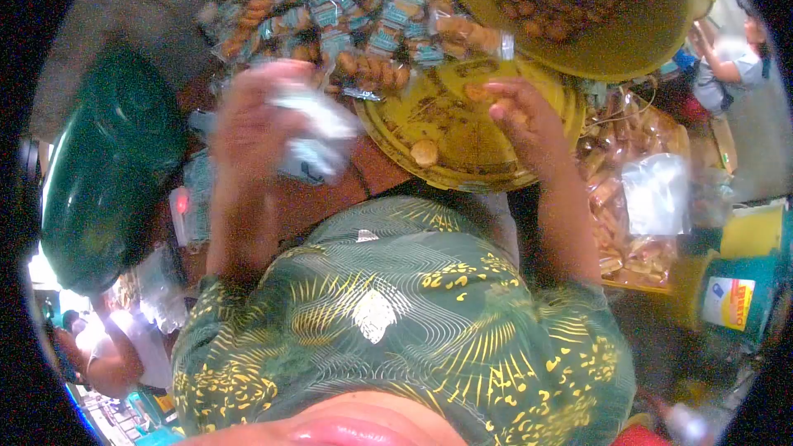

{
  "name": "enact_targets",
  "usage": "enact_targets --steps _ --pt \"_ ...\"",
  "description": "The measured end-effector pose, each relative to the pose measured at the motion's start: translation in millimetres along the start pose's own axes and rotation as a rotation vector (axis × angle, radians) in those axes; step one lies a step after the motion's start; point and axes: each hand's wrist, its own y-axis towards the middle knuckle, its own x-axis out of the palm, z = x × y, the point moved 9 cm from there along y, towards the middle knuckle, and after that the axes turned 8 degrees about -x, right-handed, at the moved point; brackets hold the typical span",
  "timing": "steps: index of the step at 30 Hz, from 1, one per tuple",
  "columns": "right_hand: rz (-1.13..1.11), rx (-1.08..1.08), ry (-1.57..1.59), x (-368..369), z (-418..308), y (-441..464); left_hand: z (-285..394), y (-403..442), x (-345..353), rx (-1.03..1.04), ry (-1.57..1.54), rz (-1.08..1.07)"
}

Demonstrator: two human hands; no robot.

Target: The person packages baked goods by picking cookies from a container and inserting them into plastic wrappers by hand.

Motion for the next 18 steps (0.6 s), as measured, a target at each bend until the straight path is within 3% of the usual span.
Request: enact_targets --steps 1,3,5,6,7,9,10,12,13,15,16,18 --pt "-0.043 -0.049 0.156 14.0 -17.6 -2.0 -20.8 7.6 33.2 0.033 0.219 -0.191" --pt "-0.125 -0.151 0.466 39.2 -51.9 -5.8 -60.5 5.9 87.8 -0.027 0.128 -0.357" --pt "-0.204 -0.240 -0.047 53.5 -72.0 -7.8 -113.7 -1.5 114.2 -0.206 0.105 -0.409" --pt "-0.241 -0.278 -0.307 57.6 -76.4 -7.7 -119.9 -2.5 117.7 -0.162 0.175 -0.422" --pt "-0.279 -0.184 -0.400 58.7 -62.0 -8.0 -125.0 -4.2 119.8 -0.120 0.244 -0.432" --pt "-0.359 0.009 -0.579 60.5 -23.0 -13.6 -134.3 -8.4 122.4 -0.064 0.334 -0.456" --pt "-0.313 0.037 -0.464 61.2 -18.0 -15.6 -138.5 -10.1 122.4 -0.051 0.358 -0.472" --pt "-0.263 0.039 -0.449 59.7 -15.1 -7.0 -147.2 -8.8 117.0 -0.098 0.435 -0.496" --pt "-0.239 0.044 -0.438 58.1 -13.1 -3.2 -149.4 -3.5 110.4 -0.125 0.353 -0.404" --pt "-0.154 -0.098 -0.740 47.7 -11.6 16.5 -156.6 4.5 95.7 -0.184 0.182 -0.214" --pt "-0.109 -0.175 -0.890 42.4 -9.7 25.2 -162.4 5.0 93.8 -0.271 0.111 -0.234" --pt "-0.216 -0.156 -0.910 40.5 18.5 35.2 -163.9 1.1 100.9 -0.191 0.136 -0.300"
